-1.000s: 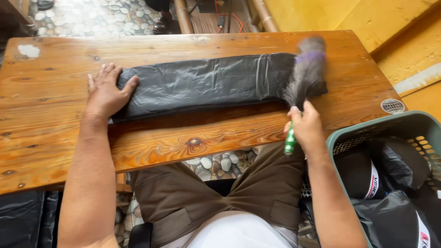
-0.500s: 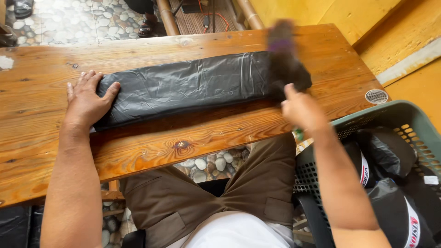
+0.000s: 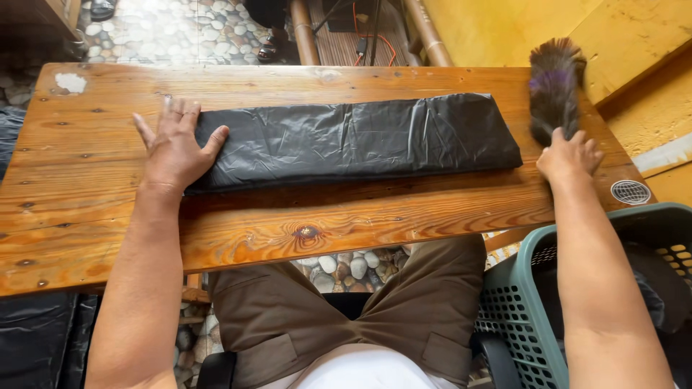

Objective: The person takes a black plastic bag from a basket, places it on a wooden table, and uses a feather duster to brush the surface. They then fold the bag multiple times by hand into a compact rectangular shape and place it into a basket.

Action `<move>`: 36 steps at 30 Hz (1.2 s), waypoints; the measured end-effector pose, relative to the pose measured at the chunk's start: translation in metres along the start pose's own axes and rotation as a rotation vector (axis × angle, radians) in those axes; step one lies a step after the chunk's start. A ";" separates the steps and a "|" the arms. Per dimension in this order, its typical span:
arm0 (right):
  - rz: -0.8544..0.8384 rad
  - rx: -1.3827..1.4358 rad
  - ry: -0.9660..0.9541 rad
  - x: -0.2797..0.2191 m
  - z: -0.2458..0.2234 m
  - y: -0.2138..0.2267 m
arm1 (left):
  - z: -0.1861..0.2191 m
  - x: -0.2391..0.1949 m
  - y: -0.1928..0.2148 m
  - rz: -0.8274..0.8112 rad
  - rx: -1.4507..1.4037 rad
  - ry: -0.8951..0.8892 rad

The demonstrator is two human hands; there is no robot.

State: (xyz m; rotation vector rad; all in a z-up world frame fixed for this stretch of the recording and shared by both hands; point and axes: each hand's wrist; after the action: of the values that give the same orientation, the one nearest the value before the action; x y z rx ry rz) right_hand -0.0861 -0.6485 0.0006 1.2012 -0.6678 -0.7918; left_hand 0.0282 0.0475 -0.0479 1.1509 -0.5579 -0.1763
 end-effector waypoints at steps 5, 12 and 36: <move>0.283 0.357 0.360 -0.085 -0.083 0.060 | 0.071 0.031 0.020 -0.062 0.497 -0.158; 0.139 0.534 1.102 -0.236 -0.203 0.063 | 0.163 0.072 -0.052 -0.334 0.126 -0.284; -0.246 0.463 0.407 -0.102 -0.126 0.033 | 0.061 0.018 0.014 -0.341 0.007 0.014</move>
State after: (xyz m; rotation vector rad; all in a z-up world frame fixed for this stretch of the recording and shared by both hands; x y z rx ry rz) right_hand -0.0369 -0.4905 -0.0011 1.8332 -0.3752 -0.5777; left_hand 0.0105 -0.0036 -0.0115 1.2481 -0.3463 -0.4589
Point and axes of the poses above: each hand's wrist, its own x-axis towards the middle knuckle, its own y-axis out of the back of the hand, z = x × y, and after that the axes turned 15 degrees about -y, right-handed
